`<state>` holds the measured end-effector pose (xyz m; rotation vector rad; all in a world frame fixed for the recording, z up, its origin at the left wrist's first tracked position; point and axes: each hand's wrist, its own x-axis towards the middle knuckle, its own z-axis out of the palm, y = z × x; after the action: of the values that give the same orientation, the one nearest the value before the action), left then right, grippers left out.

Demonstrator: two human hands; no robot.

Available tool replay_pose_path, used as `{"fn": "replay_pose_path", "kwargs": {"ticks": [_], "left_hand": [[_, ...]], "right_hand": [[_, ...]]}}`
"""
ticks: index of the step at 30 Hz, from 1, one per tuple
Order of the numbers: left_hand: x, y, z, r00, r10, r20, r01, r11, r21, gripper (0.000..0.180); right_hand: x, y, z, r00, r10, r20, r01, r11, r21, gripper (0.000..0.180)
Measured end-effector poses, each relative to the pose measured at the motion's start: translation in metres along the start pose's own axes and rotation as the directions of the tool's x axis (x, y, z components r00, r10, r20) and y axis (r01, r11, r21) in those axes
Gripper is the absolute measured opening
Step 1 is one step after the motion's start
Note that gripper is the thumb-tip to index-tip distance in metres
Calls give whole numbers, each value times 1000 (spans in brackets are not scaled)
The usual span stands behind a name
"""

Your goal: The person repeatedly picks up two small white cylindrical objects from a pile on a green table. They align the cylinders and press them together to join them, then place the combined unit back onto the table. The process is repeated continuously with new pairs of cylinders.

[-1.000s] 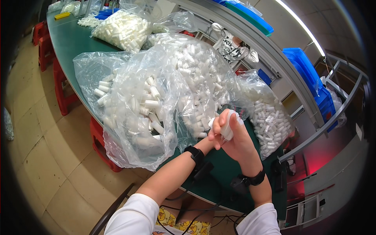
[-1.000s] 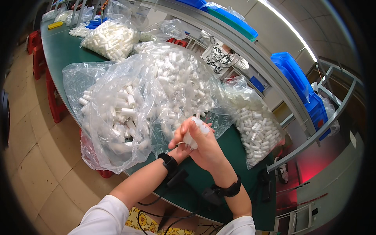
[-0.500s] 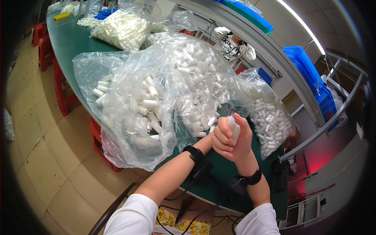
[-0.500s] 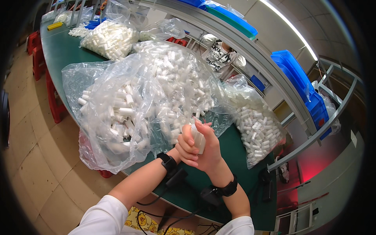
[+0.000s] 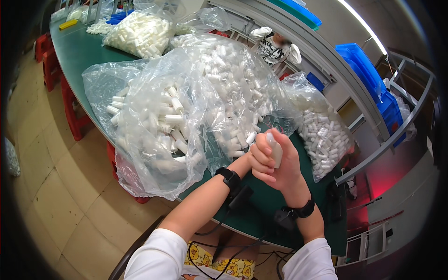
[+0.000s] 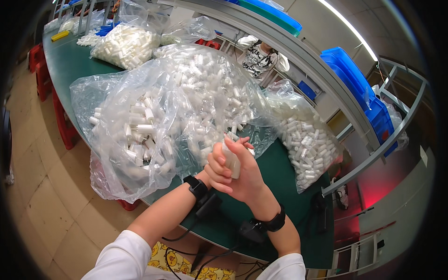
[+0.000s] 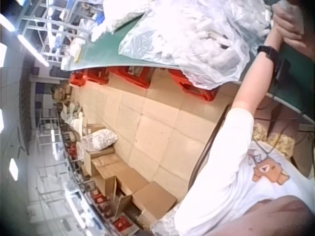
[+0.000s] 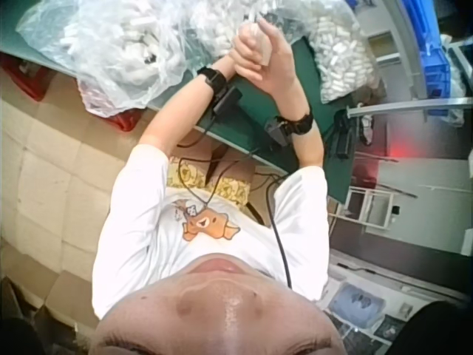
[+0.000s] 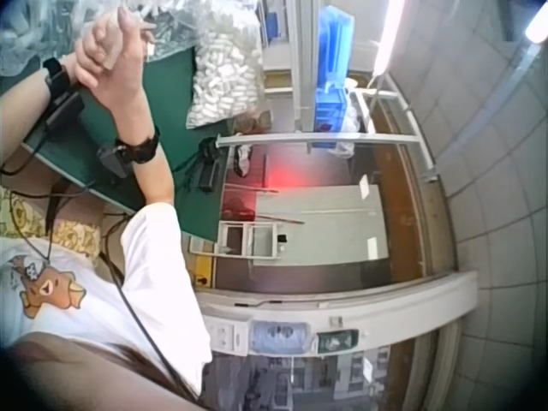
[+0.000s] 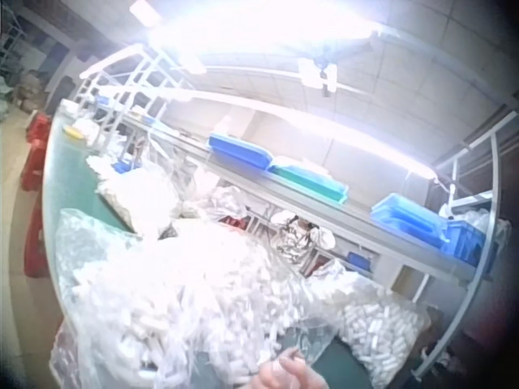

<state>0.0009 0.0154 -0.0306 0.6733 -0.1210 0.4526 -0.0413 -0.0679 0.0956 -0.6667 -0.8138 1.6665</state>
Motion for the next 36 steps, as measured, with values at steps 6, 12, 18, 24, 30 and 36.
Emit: {"fn": "replay_pose_path", "kwargs": {"ticks": [6,12,18,24,30,36], "left_hand": [[13,-2,-6,996,-82,-18,81,995,-50,32],[22,-3,-13,987,-152,-47,149,986,-70,32],[24,4,1,968,-200,-150,205,979,16,35],[16,11,0,961,-209,-180,223,973,63,37],[19,6,-5,978,-174,-117,194,963,185,39],[19,8,-4,974,-201,-100,218,954,206,39]], "right_hand": [[-6,3,4,994,30,109,-30,1000,-3,62],[-16,4,5,966,57,251,-75,995,60,65],[-36,1,19,976,37,215,-37,999,-3,49],[-58,-1,45,998,-64,0,60,943,-328,44],[-75,-9,55,993,-65,-99,18,906,-422,29],[-84,-9,55,985,-107,-138,33,890,-455,28]]}}
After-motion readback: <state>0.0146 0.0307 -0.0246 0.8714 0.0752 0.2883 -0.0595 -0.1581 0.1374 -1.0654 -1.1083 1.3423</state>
